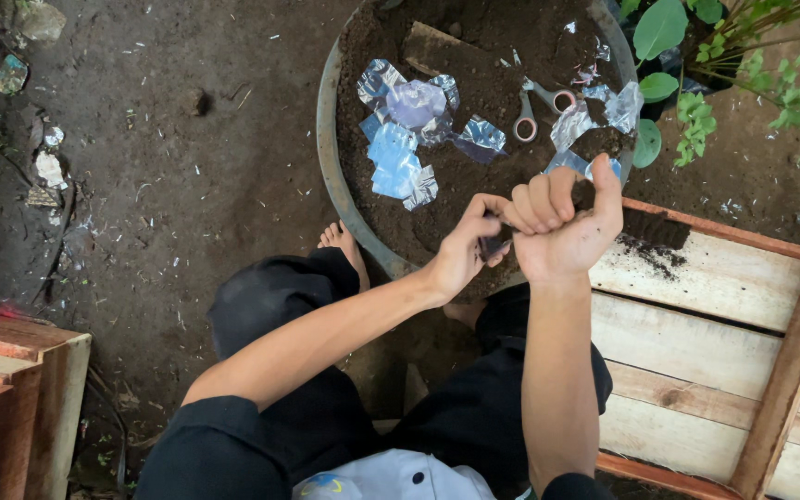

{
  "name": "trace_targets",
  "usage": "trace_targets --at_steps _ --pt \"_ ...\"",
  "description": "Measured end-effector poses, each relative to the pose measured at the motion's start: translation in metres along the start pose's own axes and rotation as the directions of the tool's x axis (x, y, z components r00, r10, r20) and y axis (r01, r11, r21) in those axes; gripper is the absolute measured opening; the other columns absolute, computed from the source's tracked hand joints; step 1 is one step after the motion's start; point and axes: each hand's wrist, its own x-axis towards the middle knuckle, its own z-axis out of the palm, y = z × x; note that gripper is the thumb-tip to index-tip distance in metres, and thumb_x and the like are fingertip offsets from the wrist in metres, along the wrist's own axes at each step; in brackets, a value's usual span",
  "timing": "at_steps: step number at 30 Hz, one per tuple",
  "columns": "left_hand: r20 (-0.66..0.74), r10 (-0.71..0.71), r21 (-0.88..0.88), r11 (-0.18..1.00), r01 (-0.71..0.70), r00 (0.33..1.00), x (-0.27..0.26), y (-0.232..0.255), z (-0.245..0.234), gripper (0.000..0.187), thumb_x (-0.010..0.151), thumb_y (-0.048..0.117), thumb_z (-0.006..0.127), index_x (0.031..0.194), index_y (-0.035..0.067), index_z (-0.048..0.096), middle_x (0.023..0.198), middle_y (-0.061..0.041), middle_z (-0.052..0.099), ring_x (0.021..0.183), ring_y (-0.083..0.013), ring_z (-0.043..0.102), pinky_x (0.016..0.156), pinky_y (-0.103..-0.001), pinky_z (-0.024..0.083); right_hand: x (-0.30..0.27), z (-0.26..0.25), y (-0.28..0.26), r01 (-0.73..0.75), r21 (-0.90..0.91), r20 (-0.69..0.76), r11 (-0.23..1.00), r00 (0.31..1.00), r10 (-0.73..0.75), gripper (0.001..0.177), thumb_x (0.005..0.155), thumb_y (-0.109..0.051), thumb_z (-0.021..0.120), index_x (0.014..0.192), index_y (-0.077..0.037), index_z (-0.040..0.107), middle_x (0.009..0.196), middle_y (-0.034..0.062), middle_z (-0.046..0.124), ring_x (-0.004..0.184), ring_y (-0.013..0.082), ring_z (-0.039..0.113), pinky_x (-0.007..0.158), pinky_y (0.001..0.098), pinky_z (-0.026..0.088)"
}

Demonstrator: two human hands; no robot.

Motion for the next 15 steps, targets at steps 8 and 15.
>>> trace_targets --at_steps 8,15 --pt "-0.21 -0.055 0.003 0.998 0.057 0.976 0.003 0.013 0.005 0.049 0.086 0.051 0.029 0.091 0.006 0.049 0.079 -0.005 0.04 0.07 -0.0195 0.046 0.05 -0.027 0.03 0.002 -0.002 0.0 -0.013 0.019 -0.031 1.0 0.999 0.013 0.045 0.083 -0.04 0.038 0.046 -0.016 0.029 0.04 -0.0041 0.017 0.036 0.0071 0.021 0.038 0.0177 0.017" --pt "-0.286 -0.064 -0.029 0.998 0.058 0.956 0.003 0.019 0.012 0.049 0.088 0.05 0.026 0.087 0.005 0.046 0.078 -0.006 0.035 0.064 -0.0202 0.045 0.049 -0.029 0.03 0.002 0.006 0.007 0.004 -0.03 -0.053 1.0 0.999 -0.006 0.038 0.084 -0.031 0.04 0.051 -0.015 0.032 0.041 -0.0028 0.021 0.037 0.0073 0.023 0.036 0.0178 0.019"
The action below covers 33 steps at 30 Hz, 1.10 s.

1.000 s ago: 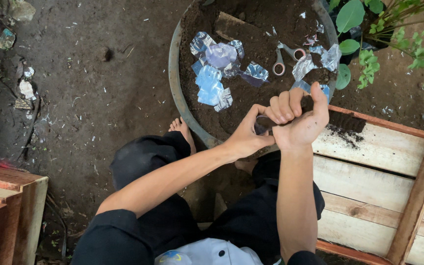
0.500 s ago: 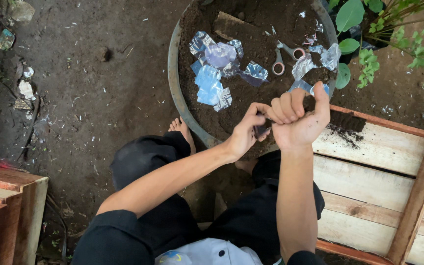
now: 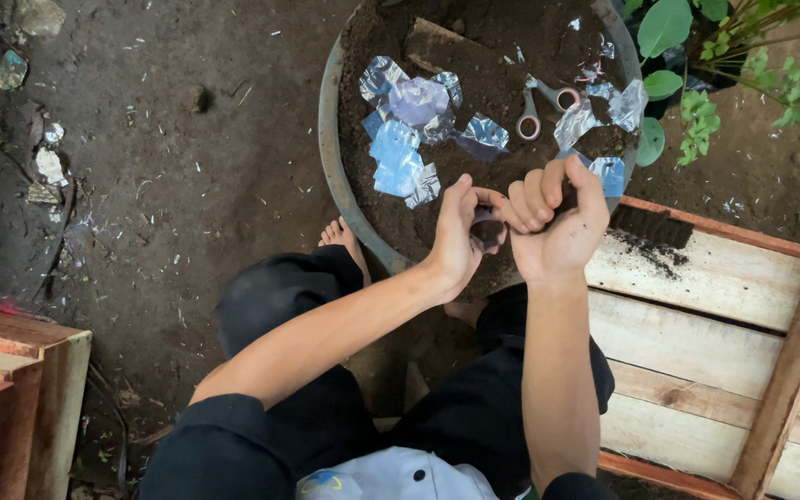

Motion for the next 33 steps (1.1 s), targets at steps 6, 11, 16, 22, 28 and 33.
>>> trace_targets --at_steps 6,11,16,22,28,33 --pt "-0.024 -0.002 -0.021 1.0 0.001 1.0 -0.001 0.004 0.005 0.053 0.088 0.053 0.026 0.085 0.003 0.045 0.079 -0.005 0.032 0.063 -0.0172 0.038 0.049 -0.028 0.03 0.0 0.002 0.003 0.023 0.016 0.021 1.0 0.999 -0.024 0.037 0.084 -0.03 0.04 0.051 -0.015 0.033 0.041 -0.0024 0.023 0.036 0.0074 0.025 0.036 0.0184 0.02" --pt "-0.035 -0.008 -0.015 1.0 0.007 0.999 -0.003 0.004 0.01 0.055 0.088 0.056 0.025 0.084 0.004 0.044 0.078 -0.006 0.032 0.061 -0.0177 0.039 0.046 -0.028 0.031 0.002 -0.004 0.009 0.048 0.024 0.032 0.999 0.998 -0.049 0.038 0.084 -0.031 0.039 0.05 -0.013 0.032 0.04 -0.0006 0.023 0.036 0.0094 0.025 0.037 0.0189 0.02" --pt "-0.073 -0.026 -0.02 0.999 0.024 0.997 0.0 0.0 0.01 0.058 0.085 0.06 0.025 0.085 0.004 0.043 0.074 -0.007 0.032 0.056 -0.0184 0.04 0.039 -0.026 0.03 0.002 -0.007 0.011 0.062 0.011 0.034 0.998 0.997 -0.062 0.04 0.084 -0.032 0.037 0.049 -0.013 0.031 0.04 0.0011 0.022 0.037 0.0117 0.026 0.037 0.02 0.021" --pt "-0.129 -0.026 -0.048 0.999 0.019 0.991 0.001 0.001 0.014 0.059 0.084 0.061 0.026 0.08 0.004 0.042 0.069 -0.006 0.032 0.051 -0.0163 0.037 0.037 -0.024 0.027 0.001 -0.003 0.011 0.096 -0.006 0.049 0.995 0.994 -0.096 0.042 0.083 -0.035 0.038 0.048 -0.013 0.034 0.04 0.0028 0.026 0.036 0.0127 0.027 0.037 0.0213 0.02" --pt "-0.082 0.005 -0.037 0.999 -0.008 0.997 -0.001 0.004 0.014 0.058 0.087 0.06 0.022 0.083 0.005 0.042 0.074 -0.006 0.032 0.058 -0.0157 0.036 0.041 -0.026 0.029 0.001 -0.002 0.009 0.098 0.008 -0.007 0.995 0.995 -0.098 0.042 0.081 -0.036 0.039 0.047 -0.012 0.032 0.039 0.0033 0.023 0.036 0.0137 0.026 0.037 0.0212 0.021" --pt "-0.077 0.04 -0.017 0.999 -0.042 0.996 -0.001 0.002 0.012 0.059 0.088 0.059 0.021 0.086 0.004 0.043 0.078 -0.006 0.033 0.062 -0.0138 0.035 0.045 -0.027 0.03 0.001 -0.002 0.006 0.096 0.004 -0.024 0.995 0.995 -0.096 0.043 0.082 -0.036 0.039 0.047 -0.014 0.029 0.038 0.0003 0.019 0.035 0.0104 0.023 0.037 0.0193 0.018"
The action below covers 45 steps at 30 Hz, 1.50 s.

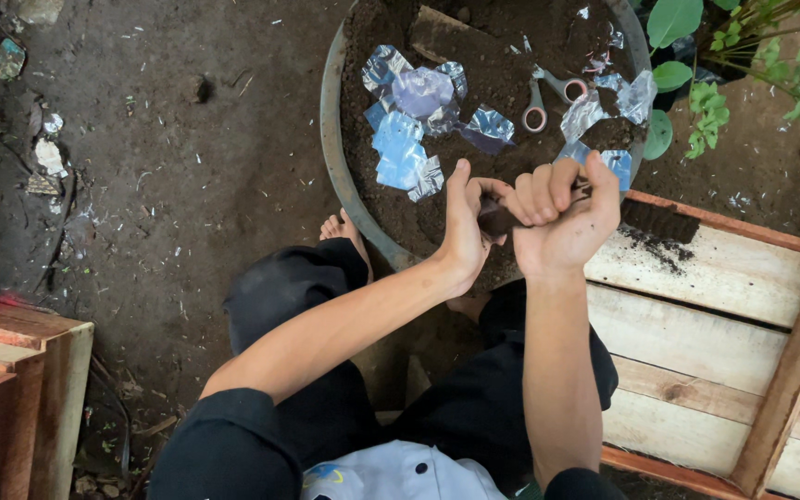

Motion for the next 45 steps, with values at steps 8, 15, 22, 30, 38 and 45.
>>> trace_targets --at_steps 8,15,22,30,38,45 --pt "0.006 0.009 0.002 1.0 -0.009 1.0 0.004 -0.001 -0.004 0.059 0.087 0.06 0.02 0.086 0.006 0.044 0.077 -0.004 0.034 0.063 -0.0147 0.038 0.048 -0.029 0.031 0.0 -0.001 -0.003 -0.002 -0.015 -0.007 1.0 1.0 0.002 0.043 0.082 -0.038 0.039 0.047 -0.015 0.029 0.039 -0.0012 0.017 0.036 0.0094 0.02 0.038 0.0193 0.018" --pt "-0.005 0.026 0.022 0.999 -0.026 1.0 0.008 -0.006 -0.006 0.061 0.086 0.062 0.02 0.089 0.007 0.045 0.08 -0.004 0.035 0.068 -0.0147 0.038 0.049 -0.029 0.032 0.0 0.002 -0.005 -0.004 0.069 -0.048 0.998 0.999 0.007 0.04 0.079 -0.037 0.041 0.049 -0.012 0.034 0.041 0.0024 0.023 0.038 0.014 0.027 0.041 0.0231 0.025" --pt "-0.031 0.039 0.008 0.999 -0.039 0.999 0.006 -0.005 -0.003 0.062 0.085 0.064 0.022 0.089 0.006 0.046 0.081 -0.003 0.034 0.068 -0.0135 0.037 0.05 -0.028 0.033 0.0 0.004 0.0 0.012 0.091 -0.095 0.996 0.995 -0.003 0.039 0.076 -0.037 0.043 0.052 -0.008 0.037 0.043 0.0069 0.027 0.042 0.0187 0.032 0.045 0.0269 0.029" --pt "-0.041 0.025 -0.005 1.0 -0.025 0.999 0.007 -0.003 -0.003 0.061 0.085 0.063 0.022 0.086 0.007 0.045 0.079 -0.004 0.037 0.066 -0.0163 0.04 0.048 -0.029 0.034 0.002 -0.001 0.005 0.101 -0.075 -0.014 0.992 0.995 -0.103 0.042 0.079 -0.037 0.038 0.053 -0.004 0.04 0.045 0.0139 0.035 0.044 0.0239 0.041 0.049 0.0297 0.035" --pt "-0.005 0.029 -0.058 0.998 -0.029 1.0 0.008 0.006 -0.001 0.058 0.086 0.062 0.021 0.087 0.008 0.042 0.078 -0.003 0.035 0.067 -0.0165 0.038 0.055 -0.029 0.031 -0.007 0.014 -0.006 0.277 -0.587 0.222 0.76 0.959 -0.178 0.054 0.087 -0.039 0.027 0.072 0.003 0.058 0.074 0.0225 0.058 0.075 0.0281 0.059 0.072 0.0304 0.046" --pt "-0.088 0.108 -0.172 0.978 -0.121 0.99 0.019 0.0 -0.005 0.059 0.086 0.061 0.023 0.091 0.007 0.047 0.079 -0.007 0.045 0.072 -0.0183 0.047 0.065 -0.026 0.035 -0.021 0.021 -0.012 0.165 -0.979 0.136 0.123 0.968 -0.209 0.026 0.072 -0.022 0.068 0.084 0.0 0.063 0.075 0.0135 0.057 0.065 0.022 0.058 0.056 0.025 0.048"
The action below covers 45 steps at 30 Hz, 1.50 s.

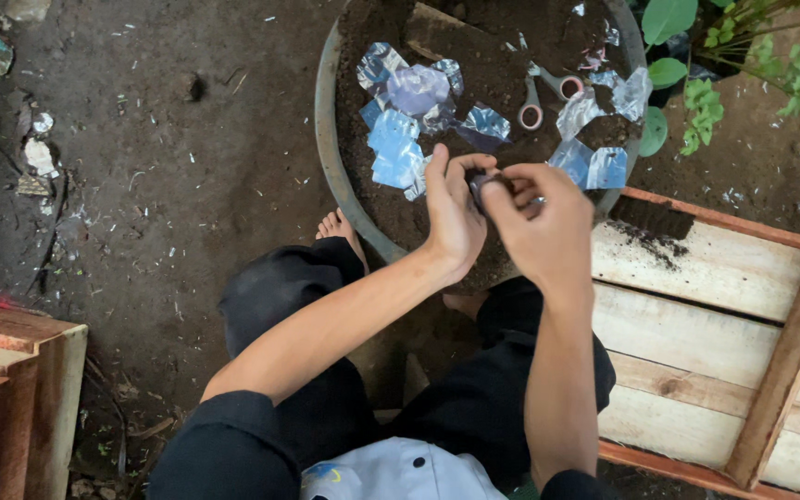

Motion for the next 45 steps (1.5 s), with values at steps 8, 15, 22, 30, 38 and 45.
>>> trace_targets --at_steps 8,15,22,30,38,45 --pt "-0.04 -0.052 -0.041 0.998 0.05 0.998 -0.01 0.005 0.012 0.056 0.084 0.06 0.029 0.087 0.009 0.052 0.082 -0.01 0.054 0.074 -0.0206 0.052 0.069 -0.03 0.041 0.001 0.005 0.007 -0.037 -0.099 0.021 0.994 0.999 0.04 0.036 0.063 -0.029 0.075 0.089 -0.008 0.063 0.079 0.0093 0.057 0.07 0.0249 0.06 0.062 0.0309 0.051" --pt "-0.014 -0.082 -0.097 0.992 0.081 0.996 -0.002 -0.004 0.003 0.059 0.081 0.061 0.029 0.084 0.008 0.055 0.092 -0.014 0.059 0.083 -0.0264 0.056 0.076 -0.035 0.044 0.005 0.003 0.019 -0.098 0.018 0.071 0.995 0.993 0.096 0.038 0.062 -0.032 0.075 0.087 -0.009 0.058 0.089 0.0097 0.064 0.09 0.0296 0.059 0.075 0.0391 0.046" --pt "0.012 -0.144 -0.099 0.984 0.145 0.989 -0.014 -0.002 0.015 0.06 0.077 0.061 0.035 0.094 0.006 0.053 0.092 -0.012 0.054 0.086 -0.024 0.053 0.081 -0.035 0.044 0.011 -0.003 0.031 -0.172 -0.112 0.117 0.979 0.976 0.185 0.028 0.065 -0.027 0.065 0.09 -0.015 0.061 0.089 0.0072 0.065 0.089 0.027 0.06 0.076 0.0381 0.048" --pt "-0.076 -0.184 0.299 0.933 0.198 0.98 -0.005 0.001 0.009 0.073 0.076 0.063 0.031 0.135 0.021 0.024 0.141 -0.004 0.006 0.131 -0.036 -0.006 0.099 -0.061 -0.008 0.013 -0.041 0.036 -0.236 -0.226 0.123 0.945 0.955 0.268 0.029 0.068 -0.027 0.06 0.095 -0.017 0.062 0.09 0.0078 0.065 0.089 0.031 0.059 0.078 0.0409 0.046" --pt "0.07 -0.086 0.548 0.836 0.034 0.994 -0.019 0.011 0.013 0.056 0.09 0.039 0.031 0.139 0.02 0.012 0.144 -0.012 -0.01 0.131 -0.0305 -0.014 0.098 -0.056 -0.014 0.001 -0.153 0.262 -0.476 -0.419 -0.237 0.773 0.879 0.413 0.027 0.071 -0.025 0.065 0.095 -0.012 0.064 0.086 0.0133 0.063 0.086 0.036 0.058 0.077 0.0452 0.045" --pt "0.113 -0.097 0.58 0.814 0.014 0.989 -0.02 0.013 0.022 0.056 0.089 0.037 0.03 0.139 0.019 0.011 0.144 -0.014 -0.011 0.131 -0.0311 -0.015 0.098 -0.055 -0.012 0.009 -0.154 0.401 -0.673 -0.398 -0.398 0.623 0.739 0.544 0.022 0.063 -0.025 0.065 0.084 -0.018 0.067 0.075 0.009 0.063 0.08 0.0334 0.06 0.071 0.0439 0.049"
